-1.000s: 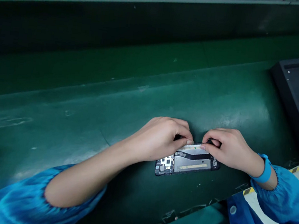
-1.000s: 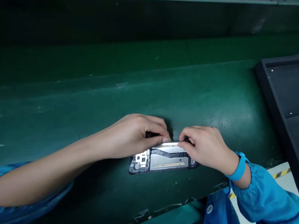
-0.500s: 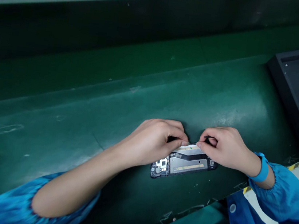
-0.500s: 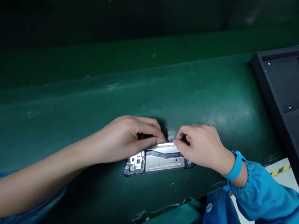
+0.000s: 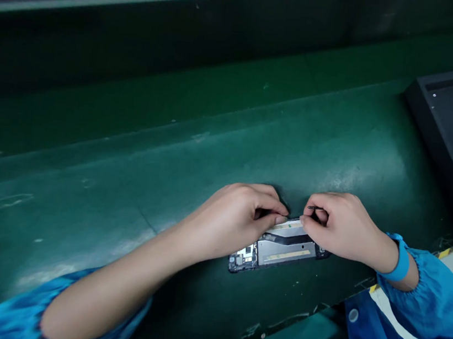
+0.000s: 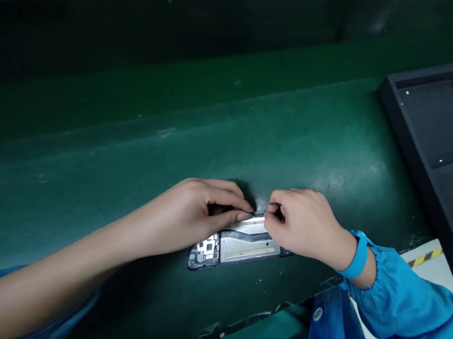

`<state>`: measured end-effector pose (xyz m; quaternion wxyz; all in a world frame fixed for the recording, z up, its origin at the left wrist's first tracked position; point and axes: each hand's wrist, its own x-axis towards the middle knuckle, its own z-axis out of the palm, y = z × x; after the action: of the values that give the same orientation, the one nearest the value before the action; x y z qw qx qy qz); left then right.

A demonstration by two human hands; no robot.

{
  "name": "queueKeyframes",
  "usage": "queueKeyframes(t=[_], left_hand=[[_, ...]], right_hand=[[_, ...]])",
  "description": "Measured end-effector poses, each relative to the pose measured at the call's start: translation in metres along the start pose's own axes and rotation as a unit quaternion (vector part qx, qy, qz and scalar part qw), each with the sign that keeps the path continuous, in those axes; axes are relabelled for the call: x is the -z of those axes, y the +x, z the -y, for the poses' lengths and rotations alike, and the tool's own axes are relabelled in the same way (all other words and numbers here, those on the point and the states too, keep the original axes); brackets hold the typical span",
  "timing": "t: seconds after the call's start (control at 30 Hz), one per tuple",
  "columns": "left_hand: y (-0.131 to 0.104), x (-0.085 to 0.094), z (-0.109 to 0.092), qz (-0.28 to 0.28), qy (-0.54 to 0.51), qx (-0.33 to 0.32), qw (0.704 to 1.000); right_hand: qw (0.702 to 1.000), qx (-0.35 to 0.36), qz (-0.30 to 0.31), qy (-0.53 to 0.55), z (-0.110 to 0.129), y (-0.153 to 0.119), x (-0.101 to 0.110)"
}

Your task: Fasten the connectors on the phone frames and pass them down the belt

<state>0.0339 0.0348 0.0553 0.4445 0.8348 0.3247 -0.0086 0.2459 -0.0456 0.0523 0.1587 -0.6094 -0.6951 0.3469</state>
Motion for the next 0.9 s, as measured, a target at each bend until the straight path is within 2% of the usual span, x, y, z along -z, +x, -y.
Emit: queueKeyframes(t=[0.33, 0.7, 0.9], left_hand=[[0.0055, -0.0051, -0.0012, 0.0, -0.041, -0.008, 0.999], [0.0048, -0.0086, 0.0021, -0.01, -0.016, -0.044, 0.999], [0.0095, -0.0071, 0.0006, -0.003, -0.006, -0.043, 0.999]], right_hand=[[1.0, 0.011, 0.003, 0.002, -0.0022, -0.0007, -0.0006], [0.999, 0.022, 0.004, -0.039, -0.0071, -0.0037, 0.0016], [0.998, 0.038, 0.011, -0.046, -0.0087, -0.0043, 0.0015]])
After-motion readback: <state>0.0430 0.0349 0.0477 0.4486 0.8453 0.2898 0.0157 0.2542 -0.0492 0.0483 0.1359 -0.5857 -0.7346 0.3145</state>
